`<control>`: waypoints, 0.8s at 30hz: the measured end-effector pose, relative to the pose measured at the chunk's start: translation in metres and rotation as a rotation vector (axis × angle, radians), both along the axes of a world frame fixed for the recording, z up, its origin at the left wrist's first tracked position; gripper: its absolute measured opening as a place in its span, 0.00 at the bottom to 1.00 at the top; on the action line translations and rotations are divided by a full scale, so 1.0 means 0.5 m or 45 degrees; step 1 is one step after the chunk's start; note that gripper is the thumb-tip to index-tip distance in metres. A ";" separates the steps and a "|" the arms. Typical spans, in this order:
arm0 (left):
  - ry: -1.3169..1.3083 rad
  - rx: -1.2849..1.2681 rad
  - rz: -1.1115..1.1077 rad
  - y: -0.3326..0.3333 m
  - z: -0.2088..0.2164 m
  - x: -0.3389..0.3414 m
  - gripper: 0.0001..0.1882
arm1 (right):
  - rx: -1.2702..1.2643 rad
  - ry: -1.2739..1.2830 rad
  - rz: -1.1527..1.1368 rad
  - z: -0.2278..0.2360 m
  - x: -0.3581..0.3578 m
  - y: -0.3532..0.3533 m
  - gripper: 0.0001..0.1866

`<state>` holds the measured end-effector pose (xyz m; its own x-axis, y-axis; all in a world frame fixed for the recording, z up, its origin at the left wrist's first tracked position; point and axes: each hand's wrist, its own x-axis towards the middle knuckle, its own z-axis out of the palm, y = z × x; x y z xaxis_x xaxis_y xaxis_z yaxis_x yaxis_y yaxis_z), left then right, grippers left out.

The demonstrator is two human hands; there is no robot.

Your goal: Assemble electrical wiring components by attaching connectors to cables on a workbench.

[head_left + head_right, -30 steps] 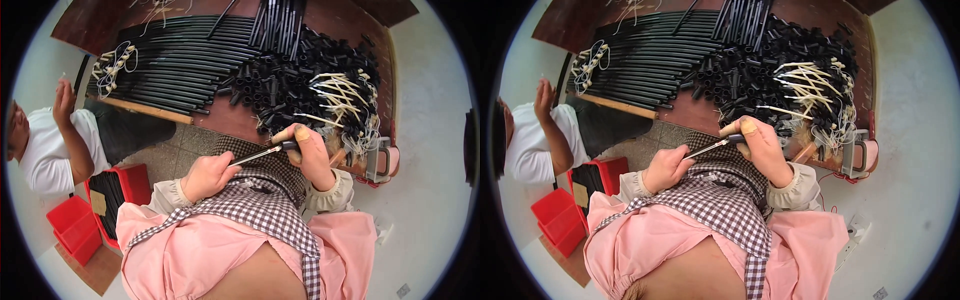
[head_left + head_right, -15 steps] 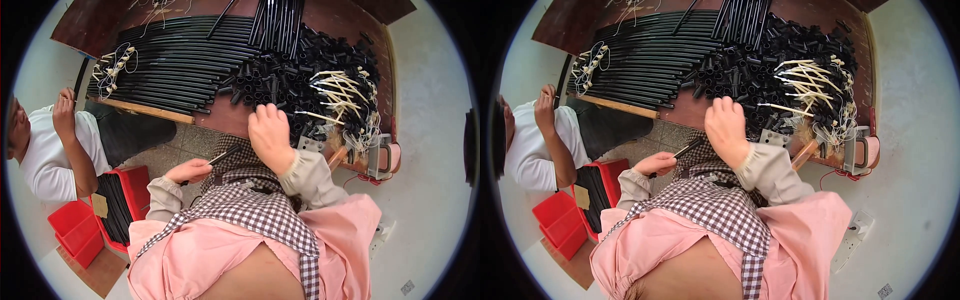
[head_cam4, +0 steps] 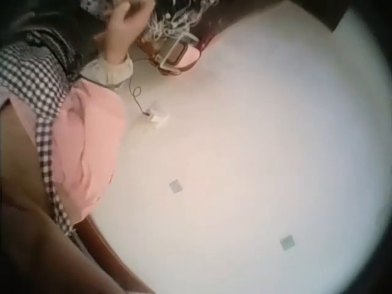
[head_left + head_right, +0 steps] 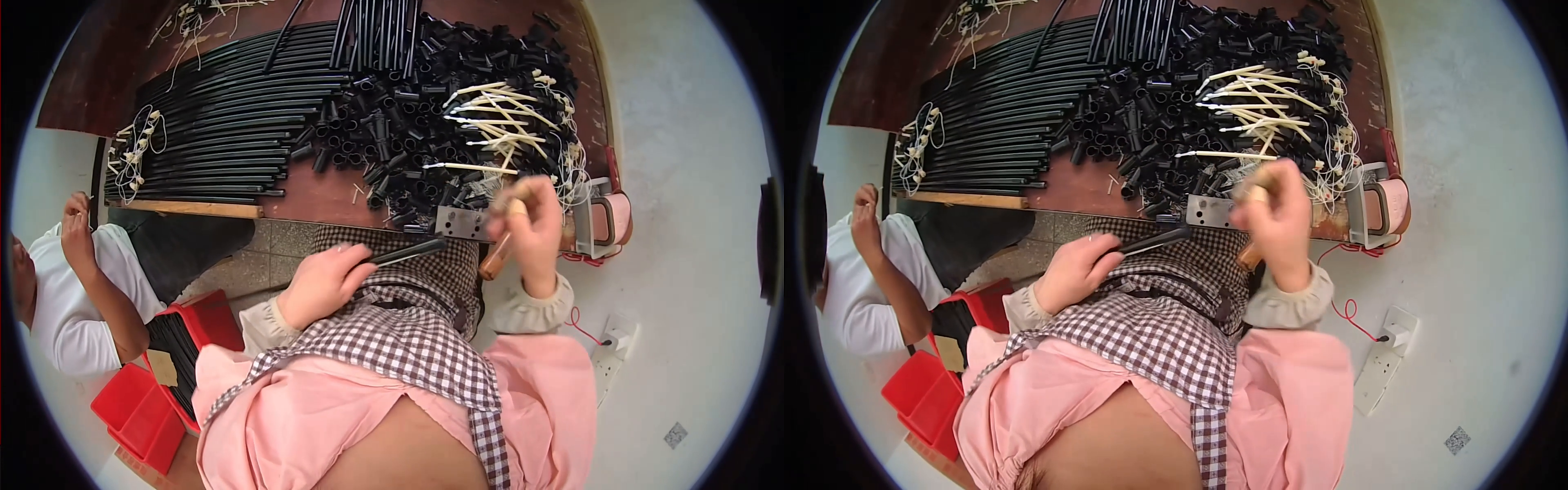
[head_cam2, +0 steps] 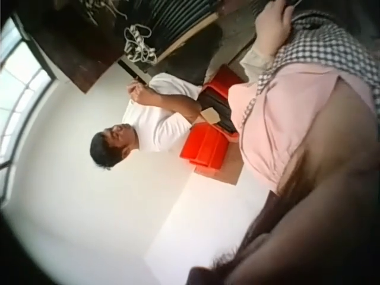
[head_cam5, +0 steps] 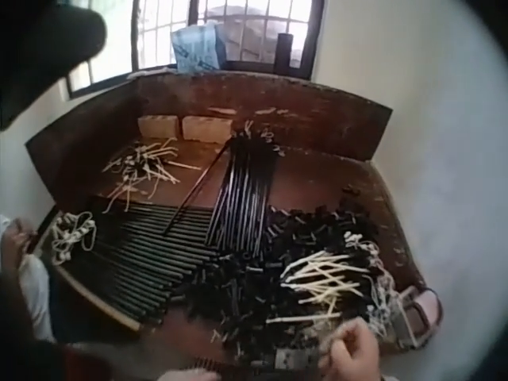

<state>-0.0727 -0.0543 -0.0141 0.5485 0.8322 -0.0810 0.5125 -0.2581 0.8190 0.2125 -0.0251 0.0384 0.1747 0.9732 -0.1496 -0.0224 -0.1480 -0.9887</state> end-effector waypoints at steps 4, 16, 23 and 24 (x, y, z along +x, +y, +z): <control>0.206 0.239 -0.019 0.070 0.019 0.121 0.10 | -0.112 -0.112 0.009 -0.086 0.098 -0.058 0.06; 0.535 0.167 -0.124 0.093 0.071 0.207 0.12 | 0.502 -1.433 0.323 -0.056 0.080 -0.022 0.11; 0.676 0.277 -0.059 0.073 0.101 0.228 0.12 | 0.170 -1.923 0.545 -0.023 0.021 -0.009 0.16; 0.674 0.288 -0.047 0.073 0.098 0.225 0.12 | 0.166 -1.934 0.532 -0.019 0.025 -0.010 0.16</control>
<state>0.0396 -0.0178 0.0351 0.5106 0.8419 -0.1748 0.8249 -0.4222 0.3759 0.2252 -0.0300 0.0291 -0.1948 0.9808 -0.0067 0.9793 0.1942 -0.0564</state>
